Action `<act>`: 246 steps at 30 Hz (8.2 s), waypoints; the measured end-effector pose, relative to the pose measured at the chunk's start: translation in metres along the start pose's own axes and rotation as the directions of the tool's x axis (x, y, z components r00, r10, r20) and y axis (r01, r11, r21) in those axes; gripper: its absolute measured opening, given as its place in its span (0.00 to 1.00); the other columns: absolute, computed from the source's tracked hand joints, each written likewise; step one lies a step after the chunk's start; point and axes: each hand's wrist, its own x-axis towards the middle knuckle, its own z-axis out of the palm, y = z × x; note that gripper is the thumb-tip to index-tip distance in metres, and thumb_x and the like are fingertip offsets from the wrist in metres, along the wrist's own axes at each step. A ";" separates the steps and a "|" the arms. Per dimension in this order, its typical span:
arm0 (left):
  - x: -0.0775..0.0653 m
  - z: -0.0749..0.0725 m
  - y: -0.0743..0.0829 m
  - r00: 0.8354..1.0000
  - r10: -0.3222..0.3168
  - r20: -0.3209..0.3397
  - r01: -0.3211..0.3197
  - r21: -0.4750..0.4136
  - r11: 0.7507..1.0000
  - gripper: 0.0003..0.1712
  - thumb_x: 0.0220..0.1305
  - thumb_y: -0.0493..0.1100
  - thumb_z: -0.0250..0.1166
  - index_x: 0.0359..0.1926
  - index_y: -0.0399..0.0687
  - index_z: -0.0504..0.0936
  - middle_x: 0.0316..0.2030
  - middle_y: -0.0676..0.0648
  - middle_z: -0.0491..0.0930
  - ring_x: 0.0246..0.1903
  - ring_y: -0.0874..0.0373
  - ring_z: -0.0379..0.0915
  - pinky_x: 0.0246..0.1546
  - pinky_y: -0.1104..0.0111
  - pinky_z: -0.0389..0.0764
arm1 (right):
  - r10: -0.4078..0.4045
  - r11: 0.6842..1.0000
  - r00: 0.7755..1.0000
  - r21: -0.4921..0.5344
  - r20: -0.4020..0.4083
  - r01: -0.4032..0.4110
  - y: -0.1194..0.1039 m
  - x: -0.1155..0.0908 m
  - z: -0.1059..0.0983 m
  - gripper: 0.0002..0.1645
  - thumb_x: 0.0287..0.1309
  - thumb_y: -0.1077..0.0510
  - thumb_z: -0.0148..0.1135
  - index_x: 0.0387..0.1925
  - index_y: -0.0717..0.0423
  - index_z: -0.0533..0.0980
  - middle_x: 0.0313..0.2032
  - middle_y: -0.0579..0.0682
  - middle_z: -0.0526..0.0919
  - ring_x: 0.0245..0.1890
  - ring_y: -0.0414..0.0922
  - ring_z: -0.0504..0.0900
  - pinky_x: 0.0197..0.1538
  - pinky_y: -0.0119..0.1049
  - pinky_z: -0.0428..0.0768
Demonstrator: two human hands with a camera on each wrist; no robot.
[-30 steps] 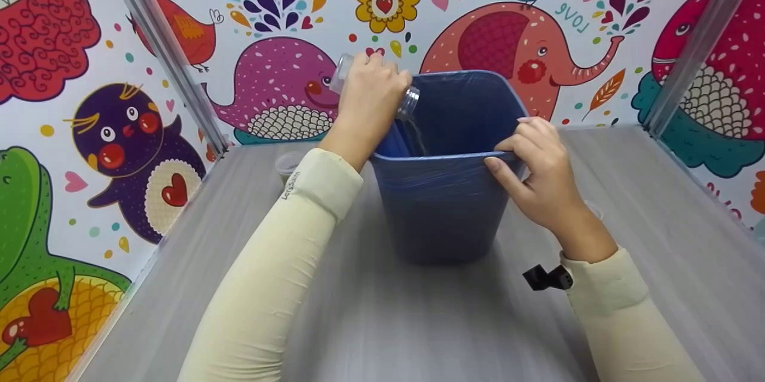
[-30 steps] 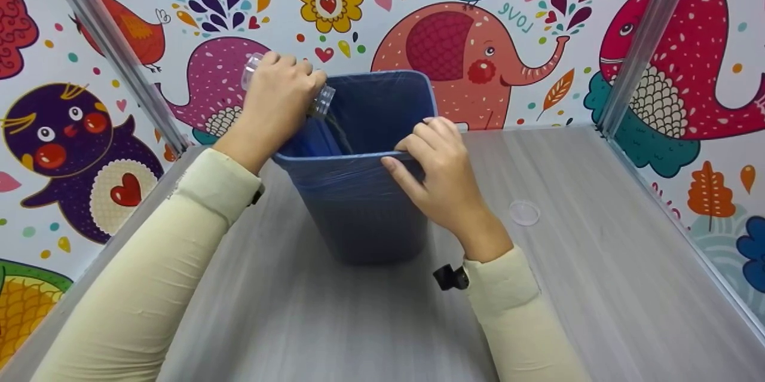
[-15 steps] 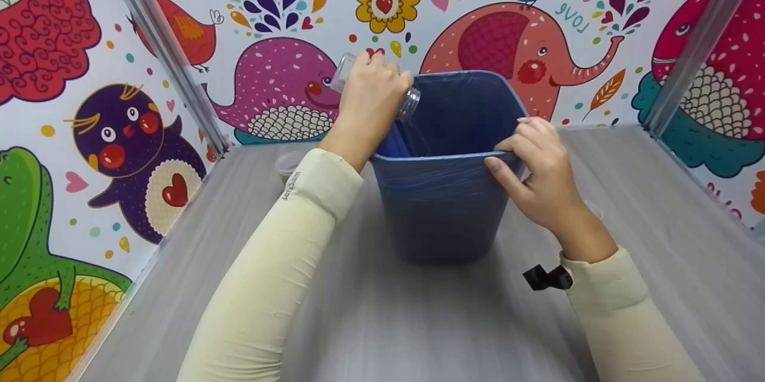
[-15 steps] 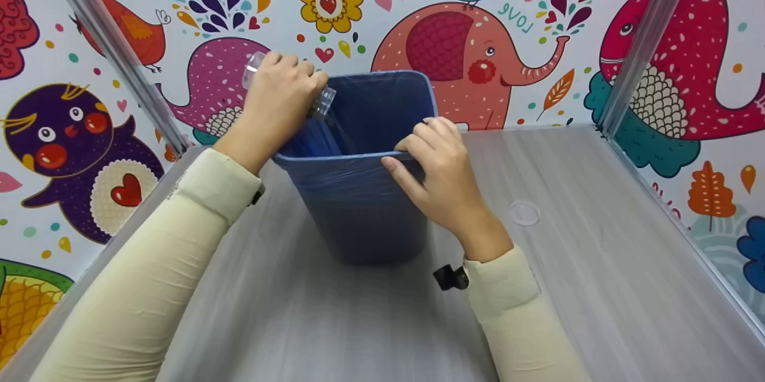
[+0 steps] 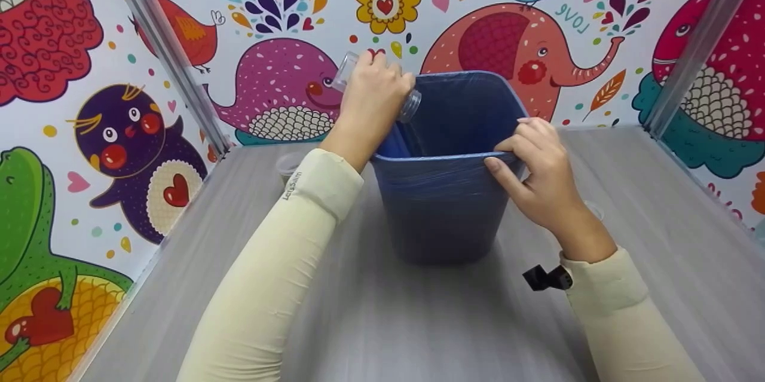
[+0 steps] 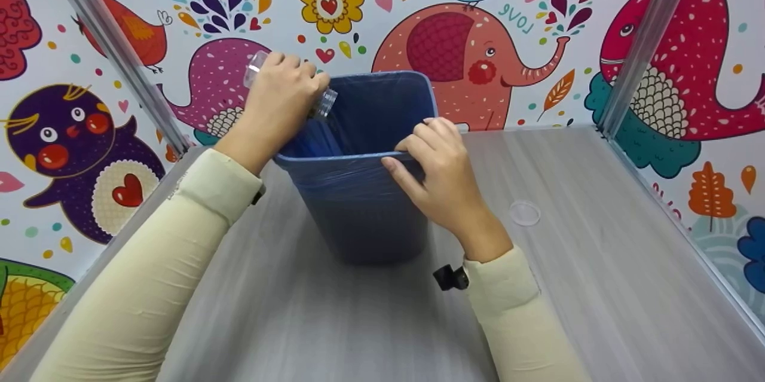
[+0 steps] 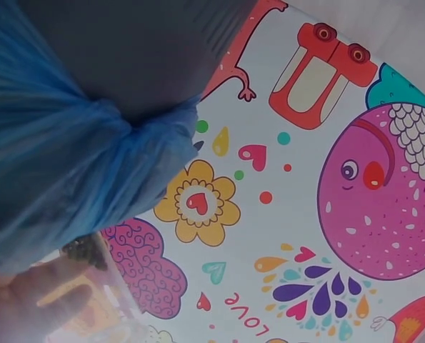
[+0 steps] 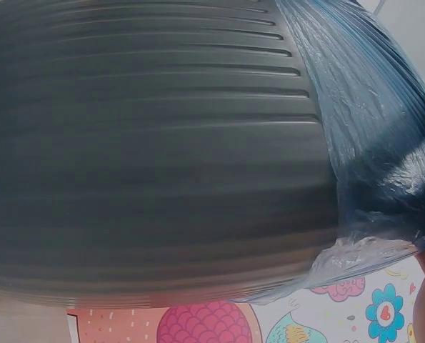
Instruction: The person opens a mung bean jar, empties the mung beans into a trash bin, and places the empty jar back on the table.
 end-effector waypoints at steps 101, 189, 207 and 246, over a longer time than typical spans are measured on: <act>0.004 -0.002 0.003 0.908 0.320 -0.269 -0.257 0.245 0.935 0.08 0.77 0.40 0.64 0.51 0.44 0.85 0.47 0.42 0.88 0.52 0.46 0.82 0.64 0.55 0.77 | 0.015 1.000 1.000 -0.006 0.006 -0.015 0.001 -0.001 0.000 0.21 0.73 0.49 0.64 0.31 0.63 0.80 0.28 0.56 0.77 0.45 0.61 0.78 0.71 0.50 0.67; -0.142 0.057 -0.015 0.823 -0.515 0.241 0.086 -0.948 -0.306 0.21 0.60 0.31 0.75 0.53 0.37 0.81 0.46 0.38 0.85 0.49 0.48 0.81 0.58 0.54 0.80 | 0.017 1.000 1.000 -0.005 0.000 -0.017 0.002 -0.001 0.000 0.17 0.70 0.53 0.65 0.32 0.63 0.80 0.28 0.56 0.77 0.44 0.61 0.78 0.71 0.52 0.68; -0.166 0.075 0.022 0.867 -0.363 0.340 0.185 -0.898 -0.399 0.24 0.59 0.32 0.77 0.55 0.34 0.81 0.46 0.40 0.84 0.48 0.51 0.81 0.52 0.66 0.82 | 0.002 1.000 1.000 0.008 -0.009 -0.002 0.001 -0.002 0.002 0.22 0.74 0.47 0.63 0.31 0.62 0.80 0.28 0.55 0.77 0.42 0.58 0.77 0.71 0.52 0.68; -0.177 0.083 0.148 0.973 0.086 0.216 0.232 -0.904 -0.358 0.32 0.52 0.38 0.82 0.58 0.37 0.82 0.47 0.49 0.85 0.47 0.63 0.80 0.57 0.70 0.77 | 0.043 0.999 0.996 -0.021 0.073 -0.042 -0.002 -0.001 -0.006 0.05 0.62 0.63 0.68 0.34 0.62 0.80 0.30 0.55 0.78 0.48 0.62 0.78 0.73 0.53 0.65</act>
